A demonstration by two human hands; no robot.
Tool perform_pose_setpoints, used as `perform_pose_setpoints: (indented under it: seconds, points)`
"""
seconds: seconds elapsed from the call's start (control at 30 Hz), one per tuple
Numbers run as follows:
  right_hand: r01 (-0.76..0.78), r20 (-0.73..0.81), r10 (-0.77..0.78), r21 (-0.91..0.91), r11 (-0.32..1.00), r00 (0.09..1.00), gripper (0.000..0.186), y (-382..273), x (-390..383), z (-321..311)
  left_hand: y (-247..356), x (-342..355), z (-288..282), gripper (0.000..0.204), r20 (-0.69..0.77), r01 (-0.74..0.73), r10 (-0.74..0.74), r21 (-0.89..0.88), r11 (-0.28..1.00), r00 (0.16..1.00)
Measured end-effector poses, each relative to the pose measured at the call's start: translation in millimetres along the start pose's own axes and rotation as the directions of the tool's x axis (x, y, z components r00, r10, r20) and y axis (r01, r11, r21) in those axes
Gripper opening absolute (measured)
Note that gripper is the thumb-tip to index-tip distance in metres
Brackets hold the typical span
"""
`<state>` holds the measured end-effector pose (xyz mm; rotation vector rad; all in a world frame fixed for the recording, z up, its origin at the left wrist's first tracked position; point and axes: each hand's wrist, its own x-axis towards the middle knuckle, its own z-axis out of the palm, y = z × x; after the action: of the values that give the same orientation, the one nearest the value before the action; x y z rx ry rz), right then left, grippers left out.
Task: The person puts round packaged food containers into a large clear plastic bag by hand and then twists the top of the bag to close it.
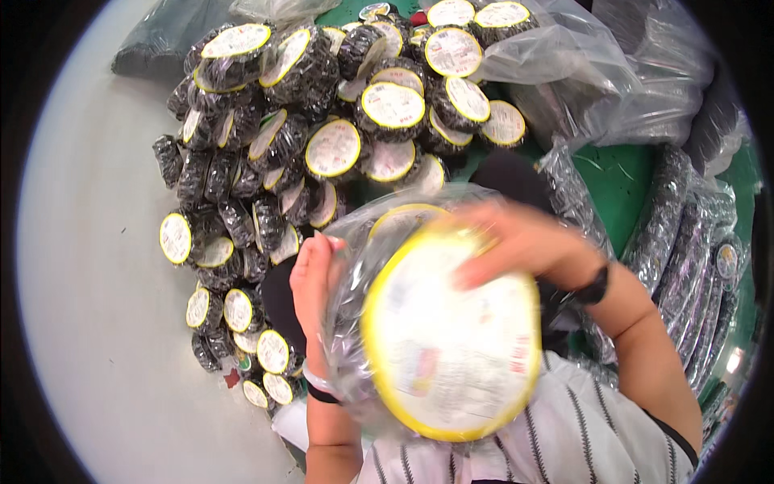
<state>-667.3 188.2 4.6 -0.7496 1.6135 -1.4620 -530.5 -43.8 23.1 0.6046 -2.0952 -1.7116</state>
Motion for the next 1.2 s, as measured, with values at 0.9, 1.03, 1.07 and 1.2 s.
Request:
perform_pose_setpoints:
  seconds: [0.9,1.03,1.07,1.2]
  points:
    - [0.083,-0.411,0.306,0.701,0.709,0.859,0.066,-98.9,468.6,-8.1,27.1,-42.5,-88.7,0.008,0.032,0.219,-0.433,-0.895,0.390,0.901]
    - [0.372,-0.181,-0.336,0.619,0.691,0.925,0.040,-147.1,387.8,60.8,14.0,-16.9,-108.0,0.011,-0.046,0.198,-0.505,-0.886,0.419,0.862]
    - [0.201,0.217,-0.339,0.484,0.852,0.915,0.036,-171.7,324.7,72.8,-3.8,-6.6,-116.0,0.014,0.031,0.211,-0.474,-0.919,0.333,0.880]
    - [-0.246,0.595,0.135,0.110,0.963,0.792,0.065,-101.0,134.3,94.8,34.6,-34.6,-111.0,0.023,-0.259,0.091,-0.138,-0.185,0.978,0.956]
